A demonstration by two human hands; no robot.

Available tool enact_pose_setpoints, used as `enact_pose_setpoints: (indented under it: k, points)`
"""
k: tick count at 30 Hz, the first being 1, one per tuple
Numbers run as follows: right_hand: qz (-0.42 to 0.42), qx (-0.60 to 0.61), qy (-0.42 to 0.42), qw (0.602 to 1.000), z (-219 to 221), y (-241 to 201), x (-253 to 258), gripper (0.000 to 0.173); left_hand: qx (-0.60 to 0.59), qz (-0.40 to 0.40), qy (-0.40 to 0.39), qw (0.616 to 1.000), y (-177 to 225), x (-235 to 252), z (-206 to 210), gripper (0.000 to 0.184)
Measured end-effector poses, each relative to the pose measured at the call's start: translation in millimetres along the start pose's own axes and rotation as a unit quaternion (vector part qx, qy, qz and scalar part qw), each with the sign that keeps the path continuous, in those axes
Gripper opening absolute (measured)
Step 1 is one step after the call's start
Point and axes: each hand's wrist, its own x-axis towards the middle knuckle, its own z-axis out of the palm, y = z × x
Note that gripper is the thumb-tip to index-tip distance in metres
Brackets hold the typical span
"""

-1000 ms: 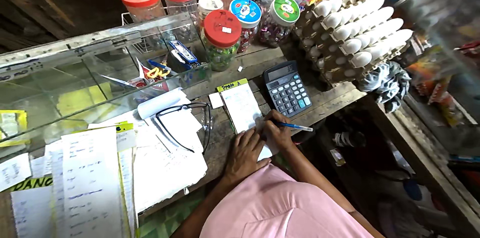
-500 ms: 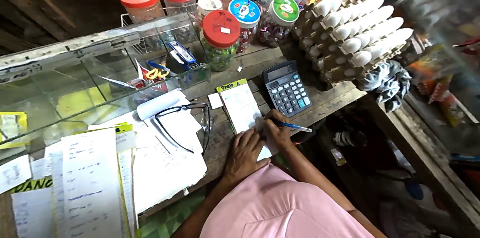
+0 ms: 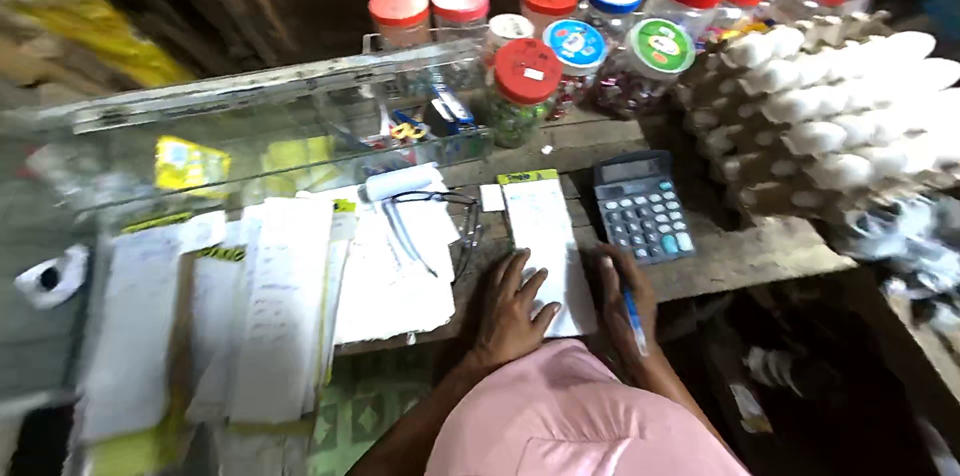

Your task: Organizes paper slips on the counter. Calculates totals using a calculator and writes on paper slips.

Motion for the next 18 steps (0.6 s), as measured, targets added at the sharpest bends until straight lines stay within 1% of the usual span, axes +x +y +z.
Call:
enact_pose_setpoints:
  k: [2, 4, 5, 7, 10, 13, 14, 16, 18]
  points:
    - [-0.034, -0.070, -0.022, 0.997, 1, -2, -6, 0.032, -0.003, -0.071, -0.020, 0.997, 13, 0, -5, 0.050]
    - [-0.055, -0.085, -0.042, 0.994, 3, -3, -8, 0.033, 0.001, -0.100, -0.044, 0.994, 25, 3, -3, 0.060]
    - [-0.057, -0.071, -0.052, 0.995, 3, -2, -6, 0.034, -0.006, -0.114, -0.047, 0.992, 31, 5, -3, 0.063]
    - [-0.041, 0.006, -0.068, 0.997, -1, 0, 1, 0.036, -0.036, -0.144, -0.022, 0.989, 40, 11, -2, 0.062]
    - [-0.014, 0.148, -0.082, 0.985, -10, 2, 10, 0.034, -0.120, -0.204, 0.042, 0.971, 48, 17, -5, 0.058]
    - [0.012, 0.222, -0.097, 0.970, -16, 5, 11, 0.030, -0.205, -0.213, 0.131, 0.946, 54, 23, -5, 0.053]
    - [0.033, 0.251, -0.103, 0.962, -19, 5, 12, 0.031, -0.228, -0.215, 0.147, 0.938, 56, 24, -3, 0.053]
    - [0.062, 0.320, -0.112, 0.939, -23, 8, 15, 0.038, -0.254, -0.221, 0.153, 0.929, 61, 25, 1, 0.052]
    - [0.043, 0.353, -0.109, 0.928, -31, 8, 16, 0.039, -0.258, -0.221, 0.167, 0.926, 67, 26, 2, 0.054]
